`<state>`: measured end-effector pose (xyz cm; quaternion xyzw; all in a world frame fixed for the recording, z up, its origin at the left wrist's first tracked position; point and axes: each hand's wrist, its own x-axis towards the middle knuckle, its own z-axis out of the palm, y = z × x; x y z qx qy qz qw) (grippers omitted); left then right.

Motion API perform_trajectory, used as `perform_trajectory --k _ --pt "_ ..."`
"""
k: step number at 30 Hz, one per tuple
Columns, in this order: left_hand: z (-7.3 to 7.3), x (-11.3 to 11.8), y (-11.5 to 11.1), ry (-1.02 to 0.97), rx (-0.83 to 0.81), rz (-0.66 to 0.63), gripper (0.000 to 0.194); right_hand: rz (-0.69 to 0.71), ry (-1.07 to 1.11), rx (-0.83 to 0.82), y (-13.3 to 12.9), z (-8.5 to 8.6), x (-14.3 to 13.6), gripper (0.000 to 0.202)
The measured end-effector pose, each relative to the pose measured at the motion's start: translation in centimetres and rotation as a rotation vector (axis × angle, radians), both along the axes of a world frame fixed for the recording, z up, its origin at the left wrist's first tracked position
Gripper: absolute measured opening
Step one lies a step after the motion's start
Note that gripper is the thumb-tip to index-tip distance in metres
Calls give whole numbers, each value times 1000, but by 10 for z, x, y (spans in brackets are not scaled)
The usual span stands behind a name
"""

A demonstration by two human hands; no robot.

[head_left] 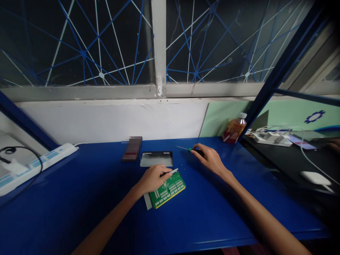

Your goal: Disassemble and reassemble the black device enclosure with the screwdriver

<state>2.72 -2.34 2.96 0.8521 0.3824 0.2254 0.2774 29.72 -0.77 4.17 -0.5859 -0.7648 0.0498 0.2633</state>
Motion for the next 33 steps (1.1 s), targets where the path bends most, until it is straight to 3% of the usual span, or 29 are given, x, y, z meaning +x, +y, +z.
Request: perform_trajectory --k 5,9,14,19,26,33 --pt "5 9 9 192 51 -29 28 -45 492 189 -2 17 -8 34" --pt "1 18 12 242 151 32 25 -10 717 163 -5 32 -20 30" --pt "-7 23 13 177 243 98 23 27 620 186 -9 39 -41 29" --pt "-7 21 15 82 226 121 22 128 552 74 -14 36 -59 28" --pt "1 32 16 -196 10 -25 20 155 470 97 -14 27 -64 31" --pt "-4 37 15 -226 18 -30 18 165 465 99 -13 24 -64 31"
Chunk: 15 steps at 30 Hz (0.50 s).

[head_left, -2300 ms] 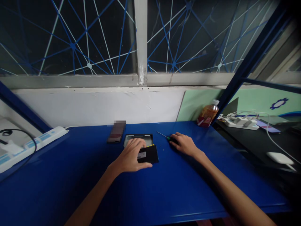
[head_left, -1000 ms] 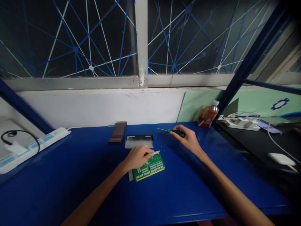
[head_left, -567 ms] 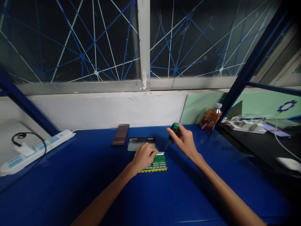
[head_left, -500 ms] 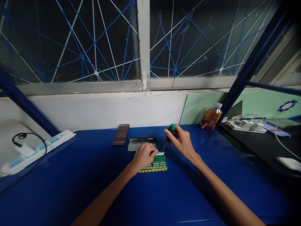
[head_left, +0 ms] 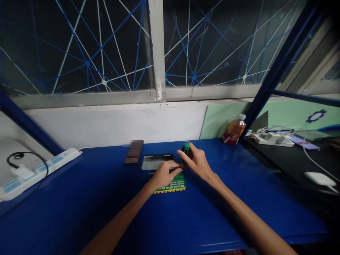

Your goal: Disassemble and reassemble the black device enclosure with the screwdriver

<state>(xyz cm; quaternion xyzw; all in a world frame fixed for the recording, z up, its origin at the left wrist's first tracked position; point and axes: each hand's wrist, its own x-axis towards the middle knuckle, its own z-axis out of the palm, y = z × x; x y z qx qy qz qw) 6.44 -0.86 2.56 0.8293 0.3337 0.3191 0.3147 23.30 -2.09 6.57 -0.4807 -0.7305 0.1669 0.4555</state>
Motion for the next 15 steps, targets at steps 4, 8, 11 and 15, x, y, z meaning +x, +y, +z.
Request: perform_trajectory --k 4,8,11,15 --pt "-3 -1 1 -17 -5 4 19 13 -3 -1 -1 1 0 31" --pt "-6 -1 1 -47 -13 -2 19 84 -18 -51 -3 5 2 29" --pt "-8 -2 1 -77 -25 -3 18 174 -28 -111 -4 9 4 26" --pt "-9 -2 0 -111 -39 -12 18 292 -4 -172 -5 15 7 25"
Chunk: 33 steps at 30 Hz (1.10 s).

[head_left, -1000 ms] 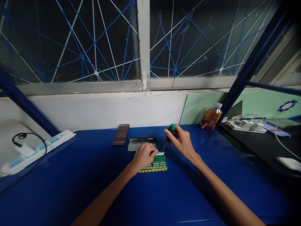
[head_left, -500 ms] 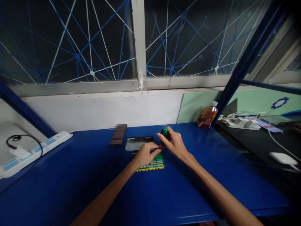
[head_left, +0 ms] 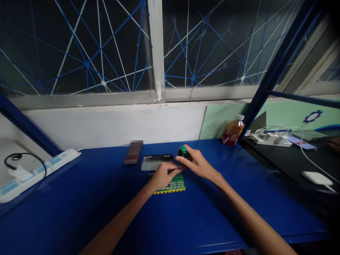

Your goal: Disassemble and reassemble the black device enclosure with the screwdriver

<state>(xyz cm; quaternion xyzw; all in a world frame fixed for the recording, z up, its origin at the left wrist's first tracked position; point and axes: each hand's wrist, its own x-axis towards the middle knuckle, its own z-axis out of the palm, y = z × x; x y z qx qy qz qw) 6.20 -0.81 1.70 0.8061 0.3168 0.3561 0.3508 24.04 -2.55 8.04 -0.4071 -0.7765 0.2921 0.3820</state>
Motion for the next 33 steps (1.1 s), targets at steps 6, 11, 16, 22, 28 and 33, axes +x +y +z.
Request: perform_trajectory --k 6,11,16,22,28,33 --pt "2 -2 -3 36 23 6 19 86 87 -80 0 2 1 24" --pt "3 -2 -4 37 40 31 19 91 156 -129 3 -4 0 25" --pt "4 -4 -3 -2 47 -25 19 131 263 -199 1 -10 -2 26" --pt "-4 -2 -1 -26 77 18 14 26 245 -172 -2 -19 -2 28" --pt "-6 -2 0 -10 78 63 12 -86 257 -140 0 -30 -6 28" --pt "-6 -1 -1 13 90 93 13 -67 243 -110 0 -27 -3 27"
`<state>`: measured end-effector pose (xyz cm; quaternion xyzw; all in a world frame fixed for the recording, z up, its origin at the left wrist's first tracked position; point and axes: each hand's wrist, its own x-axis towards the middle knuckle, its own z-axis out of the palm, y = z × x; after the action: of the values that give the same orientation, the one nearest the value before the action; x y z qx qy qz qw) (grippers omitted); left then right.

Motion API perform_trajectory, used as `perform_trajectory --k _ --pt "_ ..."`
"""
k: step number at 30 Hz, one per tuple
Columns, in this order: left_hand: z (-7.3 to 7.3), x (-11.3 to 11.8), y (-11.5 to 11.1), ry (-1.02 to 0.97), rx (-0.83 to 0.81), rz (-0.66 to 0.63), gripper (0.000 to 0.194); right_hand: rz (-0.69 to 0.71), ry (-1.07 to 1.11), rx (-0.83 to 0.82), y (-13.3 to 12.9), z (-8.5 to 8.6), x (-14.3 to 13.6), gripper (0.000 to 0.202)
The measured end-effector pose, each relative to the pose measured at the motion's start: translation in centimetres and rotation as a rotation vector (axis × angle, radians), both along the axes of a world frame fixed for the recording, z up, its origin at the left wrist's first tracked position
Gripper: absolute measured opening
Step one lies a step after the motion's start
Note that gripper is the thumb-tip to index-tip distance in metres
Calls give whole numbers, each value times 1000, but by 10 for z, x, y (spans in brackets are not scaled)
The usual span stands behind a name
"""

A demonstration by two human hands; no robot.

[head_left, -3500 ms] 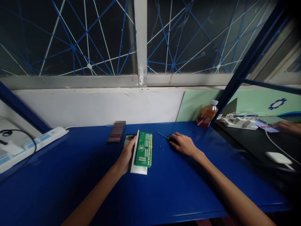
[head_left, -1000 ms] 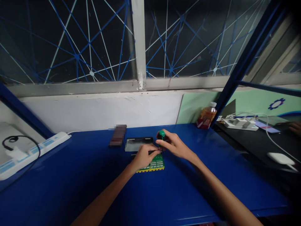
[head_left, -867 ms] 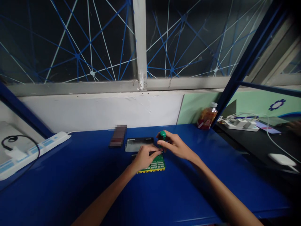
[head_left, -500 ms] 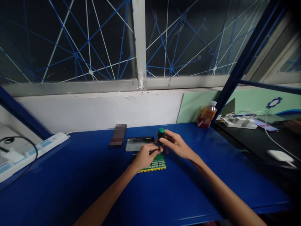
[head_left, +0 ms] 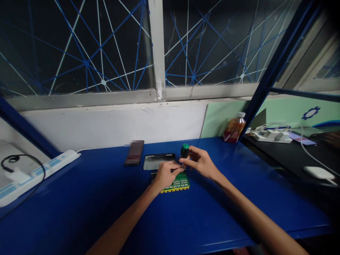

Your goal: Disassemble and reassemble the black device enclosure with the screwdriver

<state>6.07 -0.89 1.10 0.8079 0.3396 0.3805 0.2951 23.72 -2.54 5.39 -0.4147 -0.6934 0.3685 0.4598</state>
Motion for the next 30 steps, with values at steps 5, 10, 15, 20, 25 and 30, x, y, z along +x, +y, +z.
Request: perform_trajectory --k 5,10,15,20,25,30 --pt "-1 1 0 33 16 24 13 42 10 -23 -3 9 4 26" --pt "-2 0 1 18 15 14 14 111 17 -52 -5 11 4 26" --pt "0 2 -2 11 25 -7 15 67 -1 -55 -6 2 0 33" --pt "1 2 -5 40 46 -49 17 31 -19 -39 -6 -7 -4 32" --pt "-1 0 -2 5 10 -37 18 41 -21 -41 -7 -9 -6 26" --pt "-2 1 -3 18 34 14 16 24 -47 -22 -7 -10 -6 24"
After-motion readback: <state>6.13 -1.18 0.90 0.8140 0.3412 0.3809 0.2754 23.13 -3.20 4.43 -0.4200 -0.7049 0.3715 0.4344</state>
